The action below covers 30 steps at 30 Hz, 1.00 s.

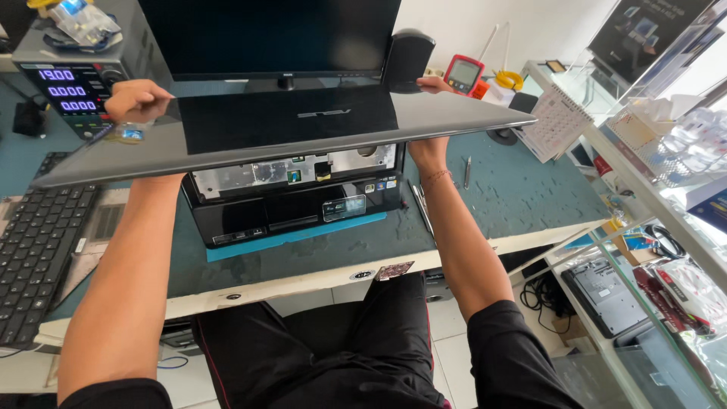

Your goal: The person disassembles the top casing of a laptop, disconnects internal ribbon cables by hand and with a small pry tool, flips the laptop over, and uses a screwdriver to remove screws from the bottom chassis.

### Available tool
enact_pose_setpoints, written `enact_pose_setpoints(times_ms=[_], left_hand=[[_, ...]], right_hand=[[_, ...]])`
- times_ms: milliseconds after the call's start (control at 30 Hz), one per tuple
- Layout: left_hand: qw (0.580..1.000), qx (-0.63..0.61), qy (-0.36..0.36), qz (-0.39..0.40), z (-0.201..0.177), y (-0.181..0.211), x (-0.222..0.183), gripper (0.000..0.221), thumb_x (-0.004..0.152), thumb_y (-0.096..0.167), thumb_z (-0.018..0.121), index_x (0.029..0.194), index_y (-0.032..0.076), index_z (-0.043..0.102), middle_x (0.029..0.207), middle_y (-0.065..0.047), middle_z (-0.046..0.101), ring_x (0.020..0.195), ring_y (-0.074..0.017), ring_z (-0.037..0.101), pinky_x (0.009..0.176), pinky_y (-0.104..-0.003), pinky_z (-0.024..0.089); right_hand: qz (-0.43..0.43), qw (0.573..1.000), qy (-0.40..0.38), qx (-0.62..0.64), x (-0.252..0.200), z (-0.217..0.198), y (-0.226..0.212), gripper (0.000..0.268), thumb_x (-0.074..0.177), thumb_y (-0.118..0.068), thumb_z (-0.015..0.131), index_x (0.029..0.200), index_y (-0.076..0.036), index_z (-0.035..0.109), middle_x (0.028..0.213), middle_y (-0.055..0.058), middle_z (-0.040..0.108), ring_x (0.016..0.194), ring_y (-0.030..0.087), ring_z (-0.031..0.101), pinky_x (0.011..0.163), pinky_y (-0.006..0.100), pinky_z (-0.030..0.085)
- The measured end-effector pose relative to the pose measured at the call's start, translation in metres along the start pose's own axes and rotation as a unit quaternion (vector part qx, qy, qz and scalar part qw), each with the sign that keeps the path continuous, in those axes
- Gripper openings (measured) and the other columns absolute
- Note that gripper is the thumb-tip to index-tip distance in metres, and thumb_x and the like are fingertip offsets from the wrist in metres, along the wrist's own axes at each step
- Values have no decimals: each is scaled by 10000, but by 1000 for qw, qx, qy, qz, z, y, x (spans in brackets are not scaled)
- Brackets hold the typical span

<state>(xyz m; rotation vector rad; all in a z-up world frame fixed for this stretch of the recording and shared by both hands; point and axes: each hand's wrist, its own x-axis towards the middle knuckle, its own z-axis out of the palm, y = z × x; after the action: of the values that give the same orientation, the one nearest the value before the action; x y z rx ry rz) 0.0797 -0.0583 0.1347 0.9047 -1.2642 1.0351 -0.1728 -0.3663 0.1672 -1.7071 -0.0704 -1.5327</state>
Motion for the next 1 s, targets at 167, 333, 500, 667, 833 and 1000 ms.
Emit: enact_pose_setpoints(times_ms=[167, 333, 500, 667, 833, 1000], left_hand=[[1000, -13, 11, -25, 5, 10, 3, 283, 889, -257, 478, 963, -10, 361, 792, -256, 487, 733, -334, 494, 643, -369, 416], [818, -48, -442, -365, -90, -39, 2, 342, 876, -67, 329, 1120, -121, 562, 860, -182, 517, 808, -211, 489, 749, -297, 366], [871, 40, -311, -378, -98, 69, 5, 409, 714, 94, 349, 1013, -111, 537, 1238, -272, 586, 1182, -337, 518, 976, -387, 398], [981, -3, -57, -187, -43, 175, 0, 298, 899, 106, 373, 1161, -36, 385, 1179, -372, 456, 1015, -470, 545, 859, -488, 508], [978, 0, -99, -186, -50, 224, -15, 407, 923, 139, 304, 1188, -168, 341, 1238, -459, 401, 1048, -582, 513, 927, -575, 462], [985, 63, -158, -39, -47, 263, -26, 261, 992, 151, 373, 1233, 84, 300, 1241, -432, 375, 1093, -576, 517, 906, -527, 493]], right_hand=[[-27, 999, 41, 9, -8, -6, 3, 182, 902, -189, 561, 1044, -79, 590, 1047, 63, 593, 1033, 165, 540, 987, 315, 399], [-72, 993, 2, 96, -25, -14, -27, 318, 954, -316, 524, 1179, -92, 496, 1200, 60, 506, 1118, 194, 519, 1014, 342, 411], [-207, 940, 266, 61, -43, 5, -50, 194, 886, -290, 496, 918, -104, 541, 939, 206, 563, 763, 262, 577, 650, 358, 475], [-197, 961, 171, -94, -83, -26, -109, 229, 949, -311, 478, 1071, -127, 541, 1071, 199, 558, 979, 262, 559, 834, 388, 492], [-206, 949, -10, -239, -130, -112, -122, 451, 851, -112, 728, 1234, -45, 498, 1220, 234, 517, 1090, 340, 581, 958, 430, 504], [208, 960, -121, -143, -171, -176, -109, 342, 947, -137, 501, 1200, 83, 568, 1209, 197, 603, 1145, 243, 559, 1016, 341, 416]])
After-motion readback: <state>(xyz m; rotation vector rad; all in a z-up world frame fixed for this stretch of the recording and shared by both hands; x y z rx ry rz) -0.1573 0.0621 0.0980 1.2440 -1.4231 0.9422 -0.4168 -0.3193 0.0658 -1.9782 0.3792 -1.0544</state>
